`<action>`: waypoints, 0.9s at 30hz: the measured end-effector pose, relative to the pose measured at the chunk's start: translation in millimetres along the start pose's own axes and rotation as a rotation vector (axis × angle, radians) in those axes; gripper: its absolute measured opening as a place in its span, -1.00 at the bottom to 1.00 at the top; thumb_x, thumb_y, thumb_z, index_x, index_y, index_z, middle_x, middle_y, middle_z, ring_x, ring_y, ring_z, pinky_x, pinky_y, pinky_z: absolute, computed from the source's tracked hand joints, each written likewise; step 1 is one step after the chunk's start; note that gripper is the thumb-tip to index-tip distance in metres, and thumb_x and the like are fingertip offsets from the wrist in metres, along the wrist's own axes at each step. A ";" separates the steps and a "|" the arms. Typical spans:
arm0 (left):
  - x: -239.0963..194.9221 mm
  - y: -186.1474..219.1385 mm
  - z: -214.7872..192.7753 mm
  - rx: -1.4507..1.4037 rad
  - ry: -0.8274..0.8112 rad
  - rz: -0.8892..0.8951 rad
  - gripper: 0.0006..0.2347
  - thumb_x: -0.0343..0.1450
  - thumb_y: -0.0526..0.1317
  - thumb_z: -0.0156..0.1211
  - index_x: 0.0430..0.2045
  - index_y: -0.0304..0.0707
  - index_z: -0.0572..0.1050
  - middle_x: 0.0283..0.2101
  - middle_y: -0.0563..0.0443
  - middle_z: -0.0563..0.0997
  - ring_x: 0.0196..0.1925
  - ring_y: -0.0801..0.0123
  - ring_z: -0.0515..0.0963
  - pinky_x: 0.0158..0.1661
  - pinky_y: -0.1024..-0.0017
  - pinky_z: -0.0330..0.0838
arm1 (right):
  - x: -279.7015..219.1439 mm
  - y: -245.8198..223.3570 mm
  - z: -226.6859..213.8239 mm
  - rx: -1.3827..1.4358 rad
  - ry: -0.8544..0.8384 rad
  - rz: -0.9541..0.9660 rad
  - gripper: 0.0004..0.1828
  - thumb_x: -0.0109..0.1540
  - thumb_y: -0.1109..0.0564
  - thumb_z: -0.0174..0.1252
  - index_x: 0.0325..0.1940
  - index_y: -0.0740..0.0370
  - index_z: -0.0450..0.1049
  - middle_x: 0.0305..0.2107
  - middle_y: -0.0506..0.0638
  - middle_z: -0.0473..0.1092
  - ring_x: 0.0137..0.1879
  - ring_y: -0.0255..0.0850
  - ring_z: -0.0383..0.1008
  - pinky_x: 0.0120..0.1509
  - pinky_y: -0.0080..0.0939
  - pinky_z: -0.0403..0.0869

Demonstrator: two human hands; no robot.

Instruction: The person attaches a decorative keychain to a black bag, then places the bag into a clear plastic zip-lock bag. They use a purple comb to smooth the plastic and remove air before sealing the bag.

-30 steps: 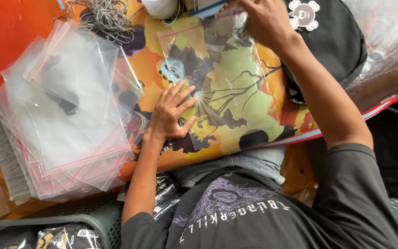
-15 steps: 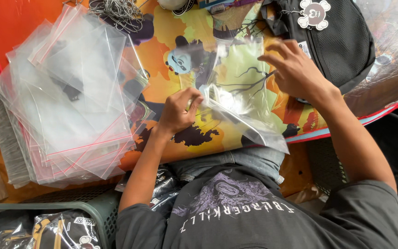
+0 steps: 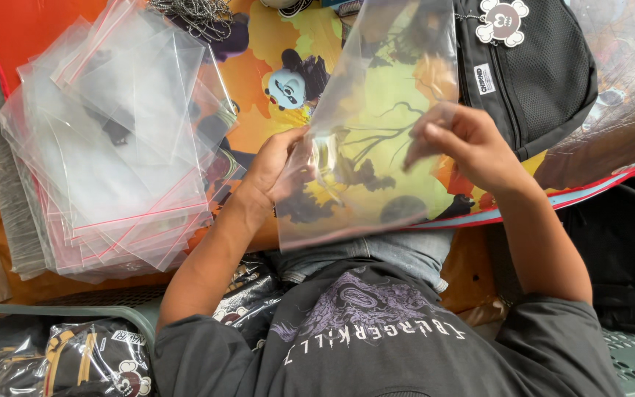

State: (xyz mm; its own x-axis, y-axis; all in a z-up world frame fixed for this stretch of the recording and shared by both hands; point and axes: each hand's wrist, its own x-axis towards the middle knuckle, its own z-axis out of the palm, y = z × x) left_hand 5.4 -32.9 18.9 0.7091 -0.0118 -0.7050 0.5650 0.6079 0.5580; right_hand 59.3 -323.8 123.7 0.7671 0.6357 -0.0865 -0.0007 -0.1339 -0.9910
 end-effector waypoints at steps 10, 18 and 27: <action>-52.7 17.0 10.8 0.935 0.157 1.295 -0.73 0.39 -0.14 0.15 -0.14 -0.22 0.30 -0.24 -0.14 0.45 -0.15 0.02 0.51 -0.13 0.13 0.47 | 51.5 73.3 -14.1 -0.008 0.239 0.291 -0.84 0.35 0.16 0.07 -0.05 0.30 0.40 -0.68 0.08 0.29 -0.81 -0.23 0.24 -0.83 -0.23 0.25; 1.4 -24.0 3.5 1.707 -0.254 1.307 -0.72 0.43 -0.21 0.10 0.02 -0.23 0.47 0.05 -0.13 0.49 0.23 0.02 0.41 0.14 0.13 0.36 | 53.3 87.2 -9.9 -0.429 0.178 0.282 -0.78 0.33 0.14 0.04 -0.03 0.37 0.40 -0.68 0.14 0.38 -0.78 -0.16 0.32 -0.77 -0.22 0.28; 3.6 11.8 10.4 1.855 0.113 0.874 -0.41 0.49 0.08 -0.07 0.43 -0.12 0.10 0.46 -0.44 -0.01 0.51 -0.30 -0.03 0.39 -0.21 -0.13 | 49.3 88.7 -14.6 -0.544 0.105 0.342 -0.70 0.36 0.13 0.06 0.08 0.39 0.43 -0.50 0.29 0.50 -0.53 -0.10 0.44 -0.53 -0.09 0.38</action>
State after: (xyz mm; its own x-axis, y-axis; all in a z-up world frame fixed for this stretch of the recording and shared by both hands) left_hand 19.0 -34.0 27.5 0.9889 -0.1432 -0.0390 -0.1232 -0.9384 0.3229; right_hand 106.5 -315.5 33.0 0.8399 0.4146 -0.3504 0.0474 -0.6991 -0.7134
